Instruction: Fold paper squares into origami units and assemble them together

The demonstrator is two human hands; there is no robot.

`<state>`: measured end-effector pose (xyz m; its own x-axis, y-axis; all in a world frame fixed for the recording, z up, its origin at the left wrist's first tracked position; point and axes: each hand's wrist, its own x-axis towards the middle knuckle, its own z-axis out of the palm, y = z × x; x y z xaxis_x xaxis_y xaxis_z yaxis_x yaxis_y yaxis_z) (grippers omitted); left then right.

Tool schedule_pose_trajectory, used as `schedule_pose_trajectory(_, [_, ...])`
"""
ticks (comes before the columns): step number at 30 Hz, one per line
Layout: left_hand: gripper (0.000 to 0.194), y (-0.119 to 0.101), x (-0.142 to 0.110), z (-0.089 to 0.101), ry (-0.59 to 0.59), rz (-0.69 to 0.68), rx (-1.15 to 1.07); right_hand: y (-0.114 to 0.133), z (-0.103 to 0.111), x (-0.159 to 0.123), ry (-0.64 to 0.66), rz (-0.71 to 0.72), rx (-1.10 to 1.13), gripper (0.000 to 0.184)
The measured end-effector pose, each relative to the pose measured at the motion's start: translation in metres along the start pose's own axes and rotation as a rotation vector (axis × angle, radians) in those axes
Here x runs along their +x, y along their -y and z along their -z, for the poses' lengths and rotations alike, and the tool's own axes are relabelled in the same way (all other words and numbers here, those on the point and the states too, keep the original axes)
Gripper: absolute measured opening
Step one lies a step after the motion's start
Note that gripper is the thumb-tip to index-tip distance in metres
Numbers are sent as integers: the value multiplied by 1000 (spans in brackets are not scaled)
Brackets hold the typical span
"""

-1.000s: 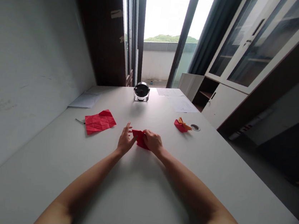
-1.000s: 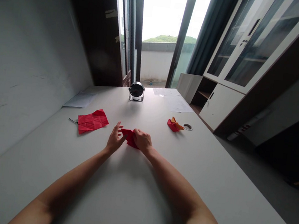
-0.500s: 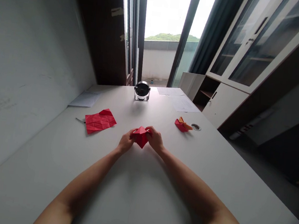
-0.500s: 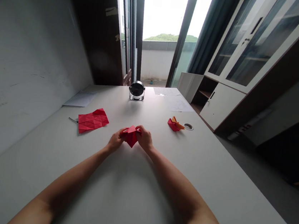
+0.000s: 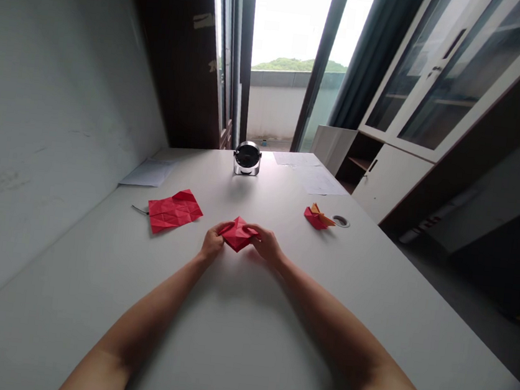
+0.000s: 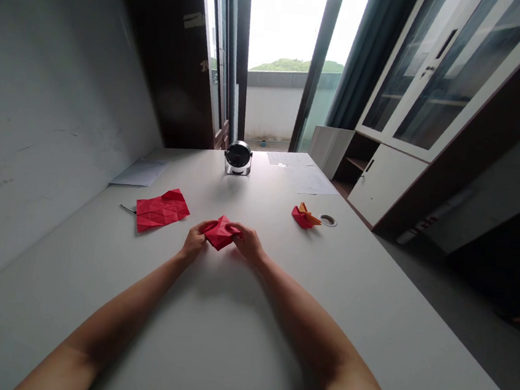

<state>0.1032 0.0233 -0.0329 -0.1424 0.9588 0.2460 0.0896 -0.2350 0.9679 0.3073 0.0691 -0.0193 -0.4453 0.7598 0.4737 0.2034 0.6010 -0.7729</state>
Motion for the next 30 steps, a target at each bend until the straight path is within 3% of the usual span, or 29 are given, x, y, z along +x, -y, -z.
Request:
schedule_pose_trajectory(5, [48, 7, 1, 3, -23, 1, -36, -9, -1, 2, 0, -21, 162, 29])
schedule_pose_trajectory(8, [49, 2, -1, 4, -3, -56, 140, -14, 0, 3, 5, -27, 108, 27])
schedule_pose_trajectory(11, [47, -3, -3, 6, 33, -119, 438, -19, 2, 2, 2, -8, -110, 26])
schedule_pose_trajectory(14, [44, -7, -4, 7, 123, -153, 773, -22, 3, 0, 64, 38, -361, 25])
schedule_pose_trajectory(18, [53, -5, -5, 8, 372, -176, 1058, -20, 4, -2, 194, 80, -522, 32])
schedule_pose_trajectory(22, [65, -2, -6, 11, 513, -128, 1155, -15, 6, -1, 261, 124, -554, 38])
schedule_pose_trajectory(26, [73, -3, -8, 11, 549, -119, 1183, -13, 7, -2, 361, 175, -543, 46])
schedule_pose_trajectory(30, [83, -5, -7, 12, 566, -95, 1178, -12, 10, -6, 466, 141, -559, 61])
